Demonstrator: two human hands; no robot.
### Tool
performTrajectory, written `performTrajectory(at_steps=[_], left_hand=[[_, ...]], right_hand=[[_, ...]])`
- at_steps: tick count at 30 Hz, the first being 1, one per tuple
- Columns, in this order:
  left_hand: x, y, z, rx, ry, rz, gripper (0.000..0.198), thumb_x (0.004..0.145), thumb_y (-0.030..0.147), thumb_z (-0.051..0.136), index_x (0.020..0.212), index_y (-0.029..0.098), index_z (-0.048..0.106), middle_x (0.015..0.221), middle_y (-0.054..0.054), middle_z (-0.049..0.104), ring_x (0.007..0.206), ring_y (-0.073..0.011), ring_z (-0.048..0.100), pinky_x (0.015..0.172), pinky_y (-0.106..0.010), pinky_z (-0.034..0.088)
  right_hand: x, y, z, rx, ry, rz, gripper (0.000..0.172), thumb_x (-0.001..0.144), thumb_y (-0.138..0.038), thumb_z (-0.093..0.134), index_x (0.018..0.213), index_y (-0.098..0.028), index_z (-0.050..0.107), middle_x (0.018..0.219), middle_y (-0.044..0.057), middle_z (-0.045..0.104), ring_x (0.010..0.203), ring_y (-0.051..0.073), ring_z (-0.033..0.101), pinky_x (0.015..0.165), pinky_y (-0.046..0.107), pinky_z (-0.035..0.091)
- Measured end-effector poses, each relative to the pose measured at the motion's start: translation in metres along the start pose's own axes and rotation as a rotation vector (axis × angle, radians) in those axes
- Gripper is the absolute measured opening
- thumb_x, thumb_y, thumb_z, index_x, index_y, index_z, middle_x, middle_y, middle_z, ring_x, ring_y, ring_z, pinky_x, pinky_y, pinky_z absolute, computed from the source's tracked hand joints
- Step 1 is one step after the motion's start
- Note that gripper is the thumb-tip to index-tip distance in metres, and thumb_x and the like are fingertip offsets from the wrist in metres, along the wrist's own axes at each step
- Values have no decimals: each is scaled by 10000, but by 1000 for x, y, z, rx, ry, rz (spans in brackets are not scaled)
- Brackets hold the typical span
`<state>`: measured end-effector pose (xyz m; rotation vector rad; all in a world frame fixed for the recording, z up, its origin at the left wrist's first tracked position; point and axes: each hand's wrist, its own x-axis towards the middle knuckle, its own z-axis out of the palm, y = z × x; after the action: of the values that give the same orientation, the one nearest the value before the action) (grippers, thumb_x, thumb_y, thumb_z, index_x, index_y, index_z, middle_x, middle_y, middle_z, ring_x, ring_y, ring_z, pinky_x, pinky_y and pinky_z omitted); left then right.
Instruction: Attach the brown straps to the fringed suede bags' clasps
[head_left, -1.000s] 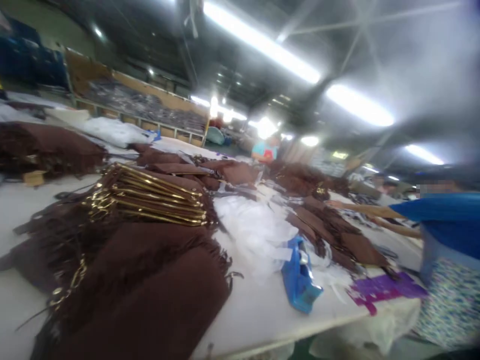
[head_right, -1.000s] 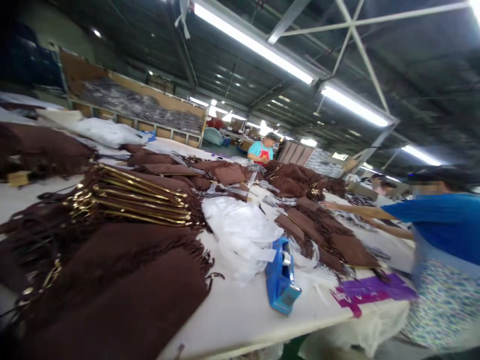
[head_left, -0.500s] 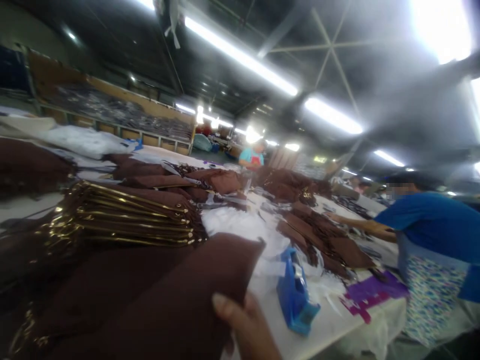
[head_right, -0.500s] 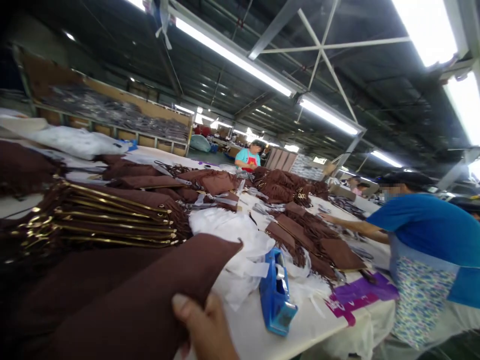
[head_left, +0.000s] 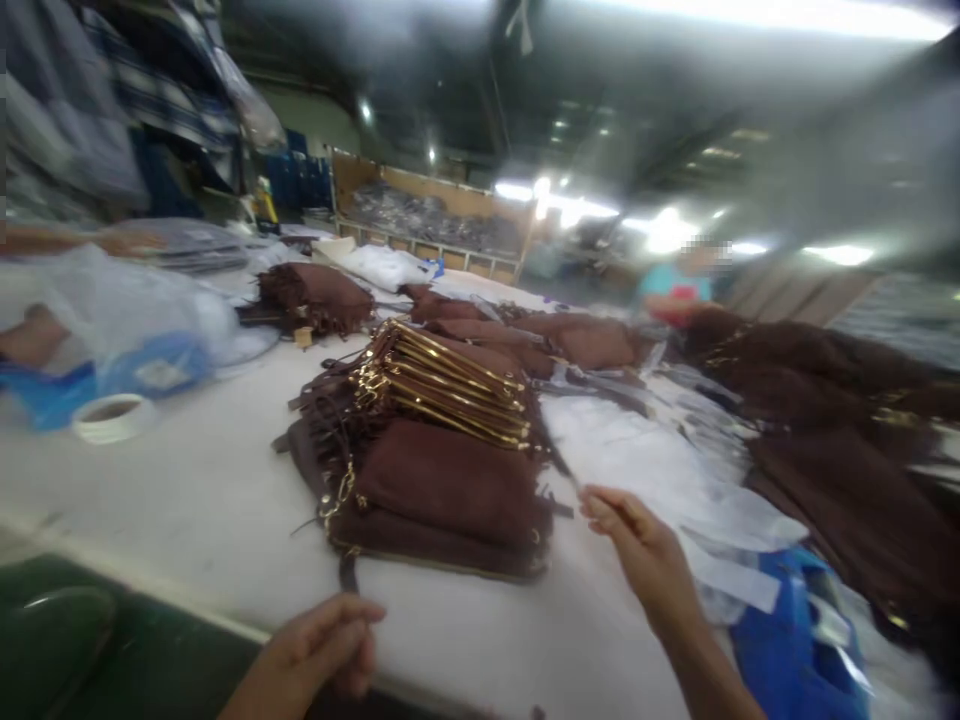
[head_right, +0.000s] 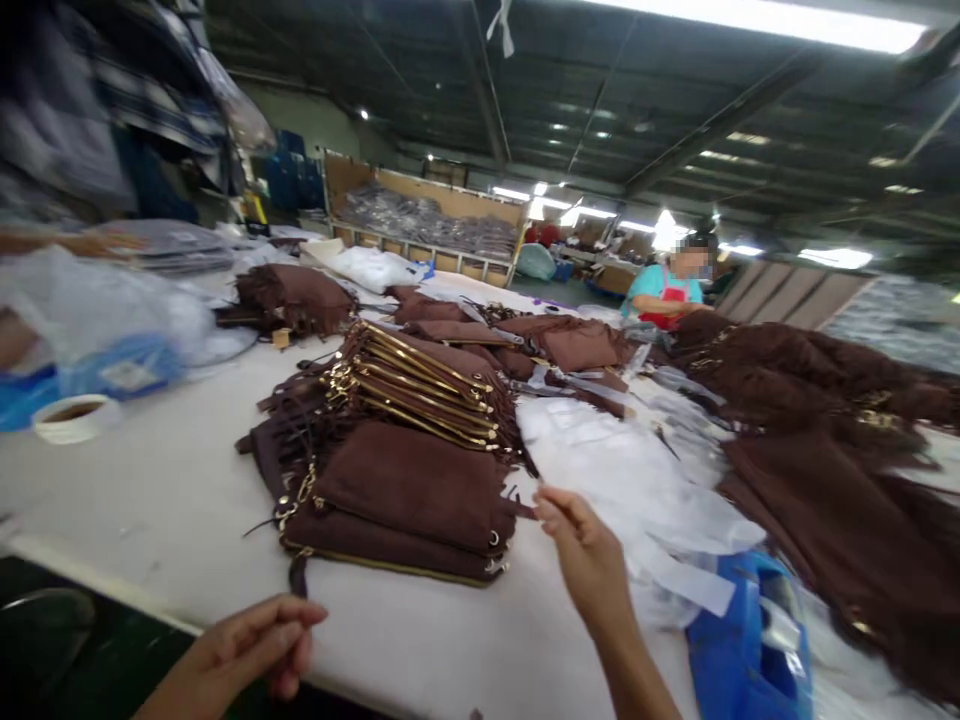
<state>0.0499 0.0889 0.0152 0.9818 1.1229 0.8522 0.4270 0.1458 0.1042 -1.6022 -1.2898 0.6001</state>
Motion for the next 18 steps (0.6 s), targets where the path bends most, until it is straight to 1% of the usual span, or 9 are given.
performTrajectory(at_steps=[2, 5, 6, 8, 11, 13, 15, 16, 18], left_hand=[[5, 18, -2, 225, 103, 158, 362, 901, 516, 573, 1016, 196, 698, 798, -39, 692, 731, -200, 645, 698, -286, 507], [13, 33, -1, 661, 241, 478, 293, 967, 362, 487, 1152, 223, 666, 1115, -78, 686, 1061, -242, 619, 962, -345, 472], [17, 33, 0, 802, 248, 578, 307, 971, 311, 474, 1214, 225, 641, 1210, -86, 655, 1145, -249, 581, 1024, -367, 440], [27, 30, 2, 1039, 219, 731, 360, 964, 220, 455, 1295, 204, 596, 1289, -105, 620, 1207, -267, 539, 1067, -416, 418], [41, 21, 4, 1239, 201, 799, 401, 925, 107, 452, 1291, 172, 601, 1274, -125, 628, 1168, -285, 552, 1021, -466, 466], [46, 19, 4, 1230, 196, 786, 408, 908, 74, 444, 1268, 156, 619, 1265, -138, 629, 1154, -289, 553, 1007, -487, 476], [47, 22, 3, 1093, 181, 743, 403, 899, 86, 457, 1258, 149, 630, 1264, -152, 628, 1174, -302, 541, 1030, -518, 452], [47, 24, 2, 956, 181, 705, 403, 884, 104, 494, 1258, 157, 633, 1265, -150, 629, 1200, -312, 527, 1059, -532, 421], [45, 29, 1, 464, 211, 531, 384, 792, 125, 643, 1169, 181, 690, 1196, -120, 670, 1211, -325, 527, 1099, -505, 386]], right_hand=[[-19, 1, 48, -287, -177, -224, 302, 932, -385, 530, 1144, -208, 653, 1115, 72, 709, 1012, 220, 665, 903, 375, 525], [-28, -6, 102, -667, -315, -602, 346, 943, -213, 491, 1276, -185, 579, 1279, 92, 635, 1170, 223, 584, 997, 371, 476], [-27, -9, 116, -754, -341, -675, 373, 924, -166, 501, 1290, -165, 574, 1290, 110, 627, 1176, 242, 577, 991, 384, 478], [-23, -13, 139, -849, -370, -747, 418, 878, -84, 508, 1288, -120, 583, 1257, 158, 640, 1115, 293, 601, 916, 423, 505], [-17, -17, 157, -918, -367, -817, 420, 827, 8, 468, 1211, -56, 626, 1066, 200, 692, 941, 324, 645, 763, 431, 527], [-17, -19, 157, -929, -344, -852, 397, 816, 31, 452, 1149, -55, 649, 954, 172, 704, 855, 299, 654, 723, 409, 529], [-22, -20, 147, -904, -301, -888, 391, 832, 25, 440, 1159, -68, 633, 1000, 158, 703, 895, 279, 658, 777, 399, 532], [-25, -18, 139, -872, -260, -922, 396, 849, 11, 434, 1194, -75, 609, 1071, 158, 696, 957, 273, 654, 830, 397, 526], [-34, -11, 122, -782, -145, -1021, 402, 880, -35, 419, 1255, -87, 556, 1165, 150, 678, 1050, 258, 640, 912, 386, 503]])
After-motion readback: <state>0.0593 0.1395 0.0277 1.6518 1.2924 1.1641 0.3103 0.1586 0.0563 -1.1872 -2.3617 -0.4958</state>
